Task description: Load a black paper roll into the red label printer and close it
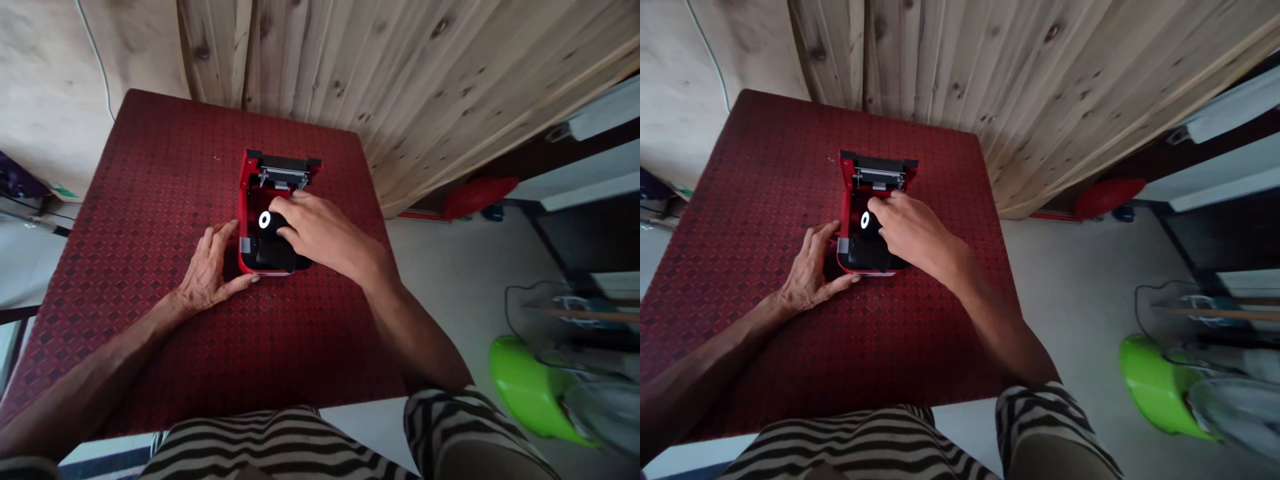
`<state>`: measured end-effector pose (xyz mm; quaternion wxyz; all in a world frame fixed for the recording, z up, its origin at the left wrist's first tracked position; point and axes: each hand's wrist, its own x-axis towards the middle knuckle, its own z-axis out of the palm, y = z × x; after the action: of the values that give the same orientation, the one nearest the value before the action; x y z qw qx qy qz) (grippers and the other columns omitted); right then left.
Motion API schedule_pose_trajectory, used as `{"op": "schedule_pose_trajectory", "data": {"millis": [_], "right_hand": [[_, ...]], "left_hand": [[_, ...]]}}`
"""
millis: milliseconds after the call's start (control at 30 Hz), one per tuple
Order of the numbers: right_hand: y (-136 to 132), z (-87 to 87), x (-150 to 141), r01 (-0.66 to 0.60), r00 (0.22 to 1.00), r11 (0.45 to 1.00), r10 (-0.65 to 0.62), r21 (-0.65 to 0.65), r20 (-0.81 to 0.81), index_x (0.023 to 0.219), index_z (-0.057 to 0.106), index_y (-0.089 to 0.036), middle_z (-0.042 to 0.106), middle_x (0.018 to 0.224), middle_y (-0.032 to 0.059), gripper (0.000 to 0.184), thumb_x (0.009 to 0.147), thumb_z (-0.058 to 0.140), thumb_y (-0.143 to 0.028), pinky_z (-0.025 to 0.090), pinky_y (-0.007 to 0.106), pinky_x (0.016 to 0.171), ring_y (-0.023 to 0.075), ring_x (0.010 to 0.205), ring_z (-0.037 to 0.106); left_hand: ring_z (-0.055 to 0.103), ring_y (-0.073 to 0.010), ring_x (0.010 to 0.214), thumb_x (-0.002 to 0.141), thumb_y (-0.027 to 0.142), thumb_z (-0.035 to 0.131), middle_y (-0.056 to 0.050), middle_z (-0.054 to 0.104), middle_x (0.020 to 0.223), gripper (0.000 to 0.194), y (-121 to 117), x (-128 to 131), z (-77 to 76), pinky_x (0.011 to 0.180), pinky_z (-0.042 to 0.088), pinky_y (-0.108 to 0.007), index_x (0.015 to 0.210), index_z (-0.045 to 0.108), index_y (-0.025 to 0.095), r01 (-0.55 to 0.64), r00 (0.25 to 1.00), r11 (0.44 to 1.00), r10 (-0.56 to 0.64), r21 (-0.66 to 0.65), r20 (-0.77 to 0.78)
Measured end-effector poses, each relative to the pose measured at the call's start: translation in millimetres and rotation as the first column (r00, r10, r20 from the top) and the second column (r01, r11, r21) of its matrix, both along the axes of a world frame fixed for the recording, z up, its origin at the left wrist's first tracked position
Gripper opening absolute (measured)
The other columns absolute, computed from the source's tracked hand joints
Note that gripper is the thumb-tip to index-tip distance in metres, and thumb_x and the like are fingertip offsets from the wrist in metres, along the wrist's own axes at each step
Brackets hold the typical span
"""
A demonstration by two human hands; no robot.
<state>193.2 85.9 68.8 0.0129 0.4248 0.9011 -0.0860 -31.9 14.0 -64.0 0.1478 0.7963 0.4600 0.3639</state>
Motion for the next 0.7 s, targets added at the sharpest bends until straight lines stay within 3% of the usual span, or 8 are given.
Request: {"op": "schedule_pose_trajectory", "data": {"millis": [100,200,467,700], "right_hand": [[2,1.1,-14,0.038,0.985,0.999,-0.033,-0.026,0.170,0.126,0.069,-0.009,0.076,0.114,0.0186,0.032,0.098,0.054,-0.003,0.050,0.037,0.085,0.0273,0.104,0.070],[7,-0.7,-23,0.060,0.971,0.996,-0.044,-0.062,0.236,0.125,0.072,-0.009,0.078,0.114,0.0198,0.031,0.099,0.055,-0.006,0.048,0.035,0.077,0.0273,0.098,0.073],[24,-17.4,-25,0.030,0.981,0.999,-0.021,-0.041,0.194,0.116,0.077,-0.012,0.081,0.108,0.0175,0.031,0.098,0.054,-0.003,0.045,0.035,0.073,0.0289,0.098,0.077],[26,-20.9,-24,0.029,0.983,0.999,-0.022,-0.038,0.184,0.116,0.079,-0.012,0.081,0.111,0.0172,0.029,0.100,0.055,-0.006,0.049,0.037,0.077,0.0288,0.097,0.076]], "left_hand": [[0.061,-0.0368,0.131,0.093,0.071,0.069,-0.020,0.054,0.147,0.100,0,1,0.0,0.108,0.060,-0.056,0.167,0.024,0.020,0.003,1.000,1.000,-0.003,-0.004,-0.002],[0.060,-0.0370,0.132,0.094,0.070,0.067,-0.020,0.054,0.147,0.099,0,1,-0.5,0.109,0.059,-0.057,0.167,0.024,0.019,0.008,1.000,1.000,-0.008,0.017,-0.002],[0.061,-0.0354,0.129,0.093,0.069,0.070,-0.020,0.055,0.146,0.101,0,1,2.1,0.108,0.060,-0.055,0.168,0.024,0.020,0.013,1.000,1.000,-0.013,0.008,-0.001],[0.058,-0.0365,0.134,0.093,0.068,0.071,-0.021,0.054,0.149,0.101,1,1,1.3,0.110,0.059,-0.057,0.169,0.023,0.021,0.016,1.000,1.000,-0.016,0.018,0.011]]}}
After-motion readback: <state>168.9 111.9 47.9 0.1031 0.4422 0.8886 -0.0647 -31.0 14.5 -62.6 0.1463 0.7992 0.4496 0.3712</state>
